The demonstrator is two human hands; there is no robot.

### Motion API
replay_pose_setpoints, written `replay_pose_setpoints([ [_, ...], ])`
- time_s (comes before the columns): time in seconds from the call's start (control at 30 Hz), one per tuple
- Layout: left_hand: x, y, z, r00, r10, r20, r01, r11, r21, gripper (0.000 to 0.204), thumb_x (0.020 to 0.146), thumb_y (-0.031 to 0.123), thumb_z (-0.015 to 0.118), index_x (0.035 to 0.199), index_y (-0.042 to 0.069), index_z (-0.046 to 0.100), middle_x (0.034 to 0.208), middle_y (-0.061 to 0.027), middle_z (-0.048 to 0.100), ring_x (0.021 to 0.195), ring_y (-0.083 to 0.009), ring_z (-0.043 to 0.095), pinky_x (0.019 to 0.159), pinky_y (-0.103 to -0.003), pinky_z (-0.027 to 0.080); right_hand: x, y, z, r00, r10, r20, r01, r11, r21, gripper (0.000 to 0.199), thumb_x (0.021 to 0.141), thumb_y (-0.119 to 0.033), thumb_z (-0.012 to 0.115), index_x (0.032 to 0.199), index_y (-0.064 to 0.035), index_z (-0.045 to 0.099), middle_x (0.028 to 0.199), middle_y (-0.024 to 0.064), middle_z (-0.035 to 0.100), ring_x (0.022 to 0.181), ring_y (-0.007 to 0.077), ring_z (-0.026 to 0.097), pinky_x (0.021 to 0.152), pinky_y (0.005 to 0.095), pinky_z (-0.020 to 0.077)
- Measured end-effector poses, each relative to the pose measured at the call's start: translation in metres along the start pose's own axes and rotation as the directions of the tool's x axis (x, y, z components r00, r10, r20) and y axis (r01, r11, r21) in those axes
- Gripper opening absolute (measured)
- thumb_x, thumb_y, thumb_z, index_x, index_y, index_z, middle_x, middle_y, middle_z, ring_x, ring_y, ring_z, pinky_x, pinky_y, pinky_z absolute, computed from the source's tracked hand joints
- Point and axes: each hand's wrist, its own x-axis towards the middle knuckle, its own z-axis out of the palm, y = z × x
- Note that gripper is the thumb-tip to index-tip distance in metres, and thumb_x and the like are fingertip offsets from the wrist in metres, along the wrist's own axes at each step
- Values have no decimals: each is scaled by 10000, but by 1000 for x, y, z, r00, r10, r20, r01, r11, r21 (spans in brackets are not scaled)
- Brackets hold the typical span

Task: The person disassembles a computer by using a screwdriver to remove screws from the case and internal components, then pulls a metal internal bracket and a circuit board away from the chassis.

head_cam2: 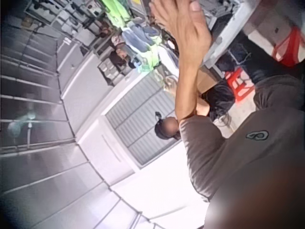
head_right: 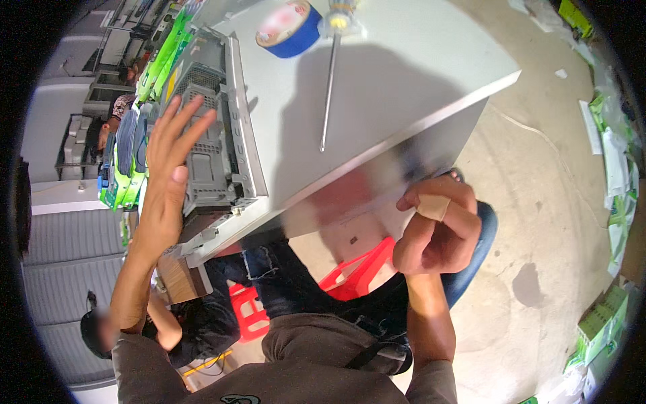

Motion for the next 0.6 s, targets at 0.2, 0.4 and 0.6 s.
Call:
replay_pose_setpoints([
  [0.2,-8,-6,-4,1000,-14,22,14,1000,5,558,1077,401,280,1485,124,542,1591,-132,417,1534,-375,251,1242,-551,87,141,-7,82,906,78,416,22,973,-230,265,884,125,586,1102,-14,649,934,136,740,870,248,731,769,330,556],
  [0.4,-7,-3,-4,988,7,-153,-22,995,-94,424,997,248,563,1401,130,616,1543,-132,463,1498,-388,315,1207,-604,210,210,15,145,580,206,788,267,866,-423,178,864,17,586,1031,-6,644,904,205,710,837,391,681,741,415,524],
  [0.6,-18,-14,17,928,4,-373,-88,974,-210,385,972,322,624,1275,87,657,1404,-152,546,1410,-378,413,1175,-606,277,210,40,197,357,242,902,443,807,-392,96,837,-22,582,903,25,635,781,301,618,794,490,619,682,523,471],
])
